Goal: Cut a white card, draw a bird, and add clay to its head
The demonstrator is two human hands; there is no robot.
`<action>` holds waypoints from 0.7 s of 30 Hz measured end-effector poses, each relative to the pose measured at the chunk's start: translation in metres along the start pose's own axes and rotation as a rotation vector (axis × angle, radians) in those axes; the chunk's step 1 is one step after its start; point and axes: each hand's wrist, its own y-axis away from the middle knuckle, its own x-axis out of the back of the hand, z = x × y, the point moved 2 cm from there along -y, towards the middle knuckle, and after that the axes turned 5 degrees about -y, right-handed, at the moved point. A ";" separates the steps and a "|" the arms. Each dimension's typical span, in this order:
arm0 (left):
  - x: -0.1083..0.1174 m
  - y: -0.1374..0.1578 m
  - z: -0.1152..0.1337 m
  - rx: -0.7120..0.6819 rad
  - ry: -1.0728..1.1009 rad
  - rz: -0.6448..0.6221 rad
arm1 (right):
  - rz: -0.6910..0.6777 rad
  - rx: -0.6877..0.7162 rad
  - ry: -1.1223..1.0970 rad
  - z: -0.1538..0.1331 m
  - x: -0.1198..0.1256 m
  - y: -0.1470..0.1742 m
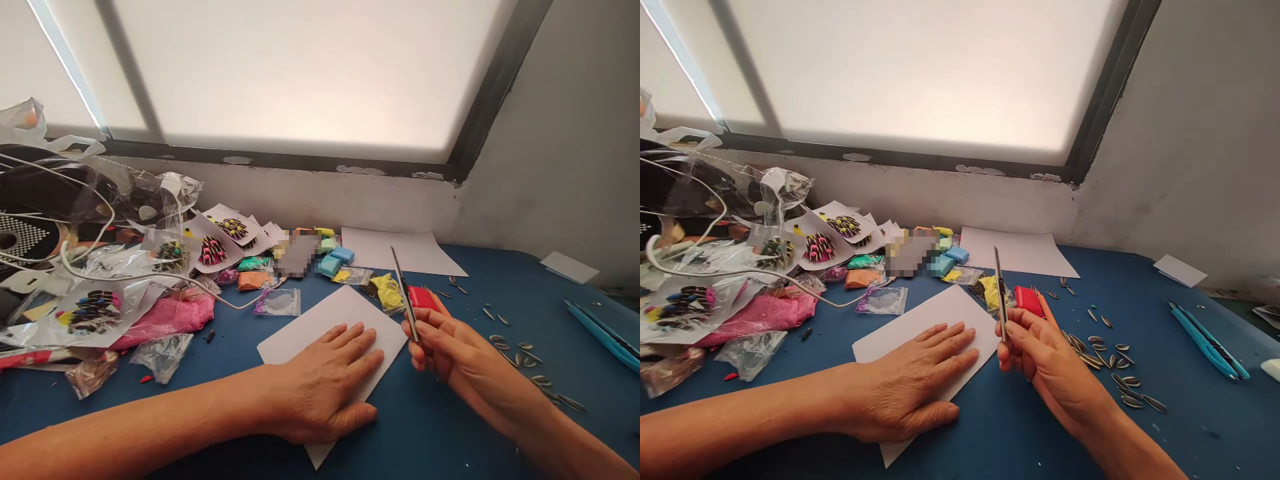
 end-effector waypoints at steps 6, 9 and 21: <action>0.007 0.001 -0.010 -0.121 -0.064 0.018 | -0.042 -0.014 -0.041 0.003 0.004 0.005; 0.007 0.002 -0.012 -0.137 -0.054 0.024 | -0.035 -0.001 -0.011 0.003 0.009 0.002; -0.003 0.003 -0.013 -0.118 -0.066 0.081 | 0.000 -0.017 0.168 0.009 0.016 0.005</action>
